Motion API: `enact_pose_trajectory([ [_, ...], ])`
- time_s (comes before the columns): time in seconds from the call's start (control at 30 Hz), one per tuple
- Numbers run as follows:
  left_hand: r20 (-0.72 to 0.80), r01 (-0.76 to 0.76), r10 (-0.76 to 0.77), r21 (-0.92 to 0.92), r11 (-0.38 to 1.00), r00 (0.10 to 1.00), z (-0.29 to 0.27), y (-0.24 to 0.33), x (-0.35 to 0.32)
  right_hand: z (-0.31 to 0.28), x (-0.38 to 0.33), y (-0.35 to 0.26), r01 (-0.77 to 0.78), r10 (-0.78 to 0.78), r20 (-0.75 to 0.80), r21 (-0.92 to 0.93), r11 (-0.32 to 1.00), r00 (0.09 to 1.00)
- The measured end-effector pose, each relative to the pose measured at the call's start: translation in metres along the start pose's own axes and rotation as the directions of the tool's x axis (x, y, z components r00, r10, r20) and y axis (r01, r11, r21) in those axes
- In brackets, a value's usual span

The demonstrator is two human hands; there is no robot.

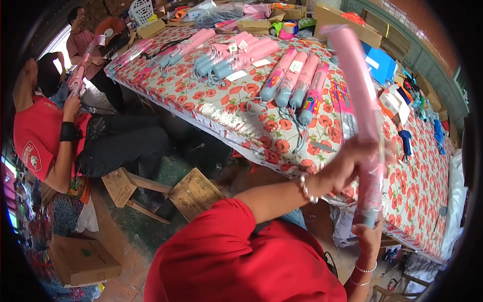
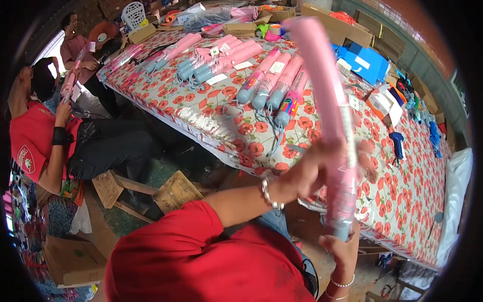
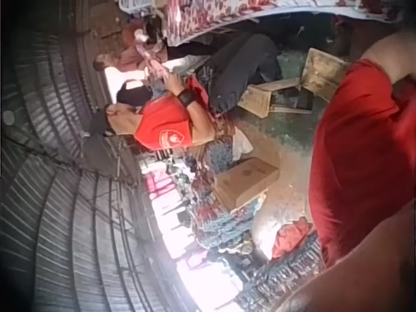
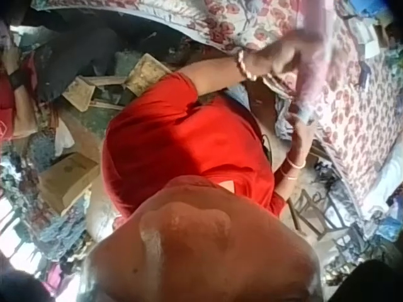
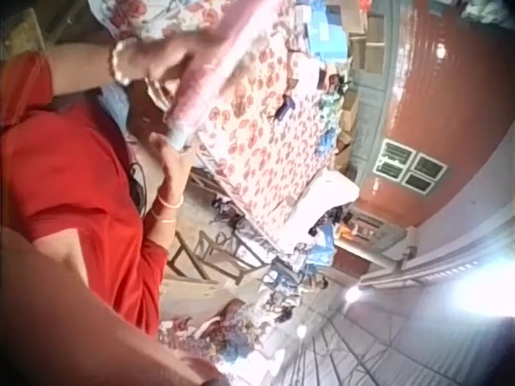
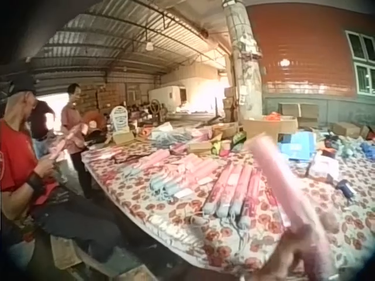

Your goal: Packaging pink plastic products into plastic sleeves and applying labels.

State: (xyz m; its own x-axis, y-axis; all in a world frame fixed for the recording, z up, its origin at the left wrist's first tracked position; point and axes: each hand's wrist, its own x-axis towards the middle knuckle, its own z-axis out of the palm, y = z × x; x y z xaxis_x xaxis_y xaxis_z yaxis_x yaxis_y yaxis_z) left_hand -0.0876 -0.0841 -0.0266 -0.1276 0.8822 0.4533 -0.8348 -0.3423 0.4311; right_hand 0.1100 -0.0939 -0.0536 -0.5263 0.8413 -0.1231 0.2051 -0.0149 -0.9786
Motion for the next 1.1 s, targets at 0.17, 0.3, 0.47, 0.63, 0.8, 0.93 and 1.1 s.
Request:
enact_pose_trajectory([
  [0.17,-0.294,-0.181,0.201,0.094,0.979,0.934,-0.043,0.059,0.029,0.015,-0.003,-0.008,0.304,-0.363,-0.192,-0.278,0.911,0.912],
  [0.3,-0.220,-0.129,0.148,0.096,0.987,0.964,-0.030,0.006,0.014,0.027,0.023,-0.016,0.489,-0.560,-0.190,-0.320,0.812,0.806],
  [0.47,-0.298,-0.063,0.129,0.222,0.973,0.946,-0.025,-0.010,0.018,0.013,0.065,0.004,0.265,-0.284,-0.160,-0.127,0.956,0.945],
  [0.63,-0.189,0.010,0.073,0.401,0.916,0.979,-0.034,-0.023,0.012,0.027,0.111,0.012,-0.106,-0.386,0.334,0.856,0.506,0.860],
  [0.8,-0.250,0.091,0.030,0.460,0.883,0.968,-0.052,-0.006,0.012,0.049,0.135,-0.022,0.258,-0.245,-0.084,0.226,0.939,0.966],
  [0.93,-0.385,0.156,0.024,0.428,0.890,0.922,-0.093,0.036,0.024,0.039,0.143,-0.015,0.357,-0.331,0.143,-0.226,0.906,0.933],
  [1.1,-0.303,0.190,0.268,0.907,0.375,0.915,-0.149,0.112,0.054,0.038,0.137,0.006,0.407,-0.382,0.204,-0.101,0.908,0.901],
])
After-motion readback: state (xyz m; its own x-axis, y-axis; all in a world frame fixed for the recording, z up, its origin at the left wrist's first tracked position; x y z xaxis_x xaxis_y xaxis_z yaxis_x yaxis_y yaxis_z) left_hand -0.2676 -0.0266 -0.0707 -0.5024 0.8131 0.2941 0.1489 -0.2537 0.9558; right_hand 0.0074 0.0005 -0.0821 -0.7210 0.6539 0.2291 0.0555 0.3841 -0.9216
